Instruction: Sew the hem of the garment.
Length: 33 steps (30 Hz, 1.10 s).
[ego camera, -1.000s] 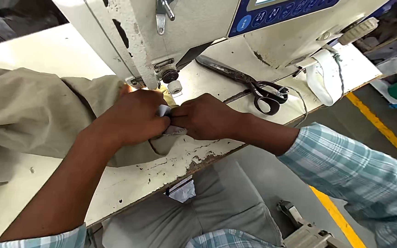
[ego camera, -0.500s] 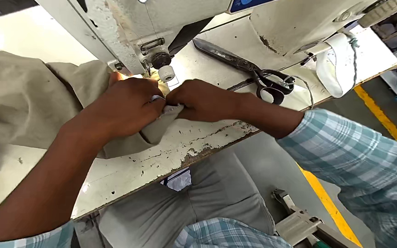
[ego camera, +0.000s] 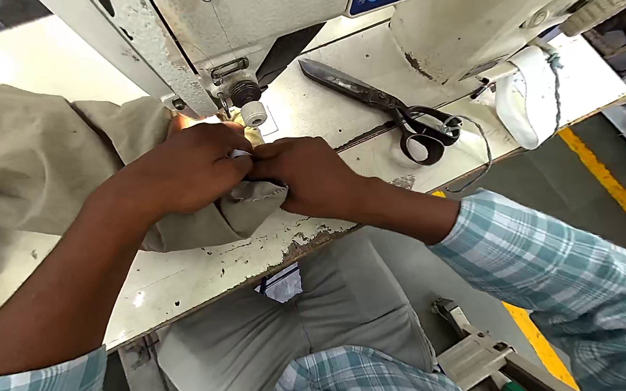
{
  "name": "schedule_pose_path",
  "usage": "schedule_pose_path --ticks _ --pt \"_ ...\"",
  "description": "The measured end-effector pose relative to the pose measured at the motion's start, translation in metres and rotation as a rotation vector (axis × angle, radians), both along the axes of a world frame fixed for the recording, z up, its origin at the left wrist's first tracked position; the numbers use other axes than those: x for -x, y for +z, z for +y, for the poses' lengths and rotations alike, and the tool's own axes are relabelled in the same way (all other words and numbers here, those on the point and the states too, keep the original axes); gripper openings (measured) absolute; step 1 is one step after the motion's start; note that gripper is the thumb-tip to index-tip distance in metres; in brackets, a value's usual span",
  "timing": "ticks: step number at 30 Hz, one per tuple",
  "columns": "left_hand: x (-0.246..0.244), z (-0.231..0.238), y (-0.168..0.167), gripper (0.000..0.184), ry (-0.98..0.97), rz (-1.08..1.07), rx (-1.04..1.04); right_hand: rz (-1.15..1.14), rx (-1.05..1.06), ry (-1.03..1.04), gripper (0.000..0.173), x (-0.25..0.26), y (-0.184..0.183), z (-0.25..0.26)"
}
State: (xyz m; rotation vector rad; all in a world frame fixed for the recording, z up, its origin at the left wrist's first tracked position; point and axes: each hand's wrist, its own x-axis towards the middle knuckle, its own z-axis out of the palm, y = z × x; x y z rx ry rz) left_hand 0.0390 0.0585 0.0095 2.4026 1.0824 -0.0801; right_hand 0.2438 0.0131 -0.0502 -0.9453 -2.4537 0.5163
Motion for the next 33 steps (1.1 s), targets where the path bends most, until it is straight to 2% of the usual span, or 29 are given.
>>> schedule_pose_path --ticks 7,14,18,20,24,26,33 --pt "0.004 -0.02 -0.02 0.023 0.025 -0.02 -0.153 0.104 0.02 -0.063 0.017 0.004 -0.014 -0.018" --pt "0.001 -0.03 -0.026 0.032 0.017 -0.002 -0.289 0.236 0.013 -0.085 0.02 0.005 -0.022 -0.024" --pt "0.0 -0.034 -0.025 0.029 -0.017 0.039 -0.367 0.262 0.057 -0.095 0.02 0.004 -0.027 -0.024" --pt "-0.003 -0.045 -0.023 0.03 0.032 0.08 -0.431 0.221 0.054 -0.097 0.023 0.005 -0.025 -0.026" --pt "-0.003 -0.068 -0.03 0.028 0.264 0.021 -0.572 0.212 0.006 -0.096 0.023 0.006 -0.028 -0.027" --pt "-0.006 -0.076 -0.031 0.026 0.316 0.024 -0.585 0.217 -0.004 -0.091 0.022 0.006 -0.03 -0.028" --pt "0.002 -0.075 -0.029 0.025 0.283 -0.018 -0.459 0.207 0.0 -0.082 0.018 0.006 -0.03 -0.027"
